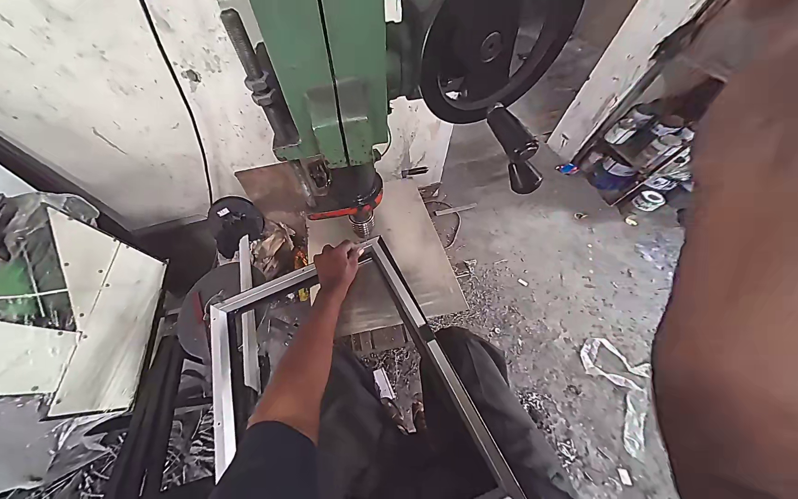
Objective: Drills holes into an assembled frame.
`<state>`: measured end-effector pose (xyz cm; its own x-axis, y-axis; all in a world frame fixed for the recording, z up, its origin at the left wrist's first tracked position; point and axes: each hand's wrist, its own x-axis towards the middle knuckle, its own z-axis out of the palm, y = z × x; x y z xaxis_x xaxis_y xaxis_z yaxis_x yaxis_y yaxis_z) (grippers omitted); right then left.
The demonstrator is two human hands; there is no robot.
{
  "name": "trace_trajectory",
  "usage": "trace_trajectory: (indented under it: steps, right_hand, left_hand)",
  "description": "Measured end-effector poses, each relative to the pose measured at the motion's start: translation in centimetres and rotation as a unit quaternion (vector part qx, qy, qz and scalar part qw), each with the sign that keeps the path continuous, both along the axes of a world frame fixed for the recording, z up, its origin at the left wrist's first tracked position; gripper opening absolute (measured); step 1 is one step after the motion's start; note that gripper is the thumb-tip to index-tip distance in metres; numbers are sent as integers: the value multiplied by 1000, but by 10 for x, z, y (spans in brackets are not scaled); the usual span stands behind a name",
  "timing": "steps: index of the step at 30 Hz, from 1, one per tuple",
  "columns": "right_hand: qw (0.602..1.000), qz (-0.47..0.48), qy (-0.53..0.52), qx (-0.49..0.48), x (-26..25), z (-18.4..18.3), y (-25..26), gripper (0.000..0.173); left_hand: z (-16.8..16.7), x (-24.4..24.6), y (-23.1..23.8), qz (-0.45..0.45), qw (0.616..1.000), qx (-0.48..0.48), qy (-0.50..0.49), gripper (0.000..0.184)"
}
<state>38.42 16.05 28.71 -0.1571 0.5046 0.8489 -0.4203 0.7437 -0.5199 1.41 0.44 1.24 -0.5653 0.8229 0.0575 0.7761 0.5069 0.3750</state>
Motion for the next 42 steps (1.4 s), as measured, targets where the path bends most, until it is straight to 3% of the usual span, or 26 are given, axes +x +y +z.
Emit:
trace_trajectory:
  steps: [2,4,5,8,11,14,17,21,26,28,30,32,34,37,40,42]
  right_hand:
    - [994,-86,-52,39,16,-45,-51,36]
    - [964,-205,-158,-55,5,-97,-135,34]
    - [935,-209,-268,-97,8,-134,-167,43]
    - [797,-155,-544,-212,27,-226,-236,75]
    - [694,-122,-660,-261,25,-254,-270,90]
    - [643,-98,-703,-288,10,-255,-274,81]
    - [632,-83,-719,-277,2,-261,-272,68]
    - [661,-80,-695,-269,4,-266,-272,63]
    - [691,-62,-665,-275,7,-275,-269,62]
    - [699,-53,-656,-278,8,-278,-269,62]
    - [709,-43,-647,-278,8,-278,-268,63]
    - [709,-29,-645,-284,5,-277,-266,64]
    - [704,-16,-645,-295,3,-274,-263,64]
    - [694,5,-654,-300,0,-269,-247,64]
    - [687,11,-671,-279,-7,-273,-212,61]
    - [701,-16,-667,-251,-12,-270,-191,53]
  left_hand:
    - [-1,2,1,3,1000,0,-1,34]
    - [2,1,0,9,1000,2,-12,33]
    - [2,0,0,12,1000,6,-17,33]
    - [-4,1,-1,13,999,23,-18,32]
    - [-3,1,-1,14,999,25,-17,32]
    - [3,0,-2,3,999,17,-36,32]
    - [3,-10,-12,-30,997,52,-49,33]
    - [-1,-31,-68,-23,993,118,-10,51]
    - [9,-78,-225,137,981,126,60,78]
    - [-3,-94,-285,236,962,138,-2,89]
    - [-16,-92,-331,307,910,182,-209,87]
    - [-29,-71,-360,338,814,222,-416,63]
    - [-37,-47,-374,268,727,211,-595,69]
    - [-55,-34,-384,168,657,264,-686,69]
    - [-57,-32,-381,151,605,286,-728,60]
    - [-47,-19,-370,154,592,301,-732,58]
